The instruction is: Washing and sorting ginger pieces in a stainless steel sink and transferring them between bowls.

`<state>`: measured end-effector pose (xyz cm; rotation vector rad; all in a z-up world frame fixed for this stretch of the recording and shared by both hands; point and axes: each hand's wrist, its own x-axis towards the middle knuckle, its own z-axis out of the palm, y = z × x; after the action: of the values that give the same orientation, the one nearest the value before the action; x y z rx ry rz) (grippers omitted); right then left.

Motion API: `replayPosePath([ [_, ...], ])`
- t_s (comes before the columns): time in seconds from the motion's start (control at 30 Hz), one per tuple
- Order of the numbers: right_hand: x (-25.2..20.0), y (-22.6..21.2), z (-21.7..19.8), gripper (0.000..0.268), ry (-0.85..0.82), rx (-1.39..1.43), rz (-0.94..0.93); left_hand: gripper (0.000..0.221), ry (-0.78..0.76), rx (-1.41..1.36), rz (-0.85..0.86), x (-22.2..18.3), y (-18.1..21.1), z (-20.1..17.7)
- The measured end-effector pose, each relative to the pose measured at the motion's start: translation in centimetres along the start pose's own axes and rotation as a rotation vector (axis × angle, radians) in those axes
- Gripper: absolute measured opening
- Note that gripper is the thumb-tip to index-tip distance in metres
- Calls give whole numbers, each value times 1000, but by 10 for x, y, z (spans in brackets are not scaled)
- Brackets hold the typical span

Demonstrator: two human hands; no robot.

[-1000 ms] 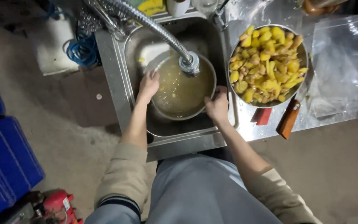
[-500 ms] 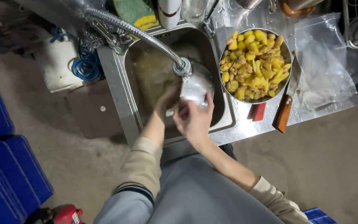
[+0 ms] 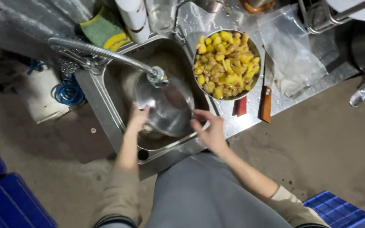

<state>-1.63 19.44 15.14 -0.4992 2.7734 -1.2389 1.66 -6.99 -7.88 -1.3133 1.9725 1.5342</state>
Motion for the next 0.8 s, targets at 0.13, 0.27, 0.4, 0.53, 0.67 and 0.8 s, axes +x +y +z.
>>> replayPosePath([
  [0.13, 24, 16, -41, 20, -47, 844, 738, 65, 69, 398, 16, 1, 21, -44],
  [0.27, 53, 86, -60, 23, 26, 1366, 864, 39, 190, 681, 43, -20, 58, -39],
  [0.4, 77, 90, -73, 42, -122, 1314, 934, 53, 122, 466, 38, -72, 103, -44],
  [0.53, 84, 97, -77, 49, -153, 1236, 1062, 55, 35, 679, 270, -165, 168, -12],
  [0.67, 86, 137, -63, 64, -101, 1237, 1013, 39, 79, 187, 623, -157, 195, 31],
  [0.8, 81, 151, -65, 66, -172, 1200, 998, 54, 117, -222, 233, -82, 148, 69],
])
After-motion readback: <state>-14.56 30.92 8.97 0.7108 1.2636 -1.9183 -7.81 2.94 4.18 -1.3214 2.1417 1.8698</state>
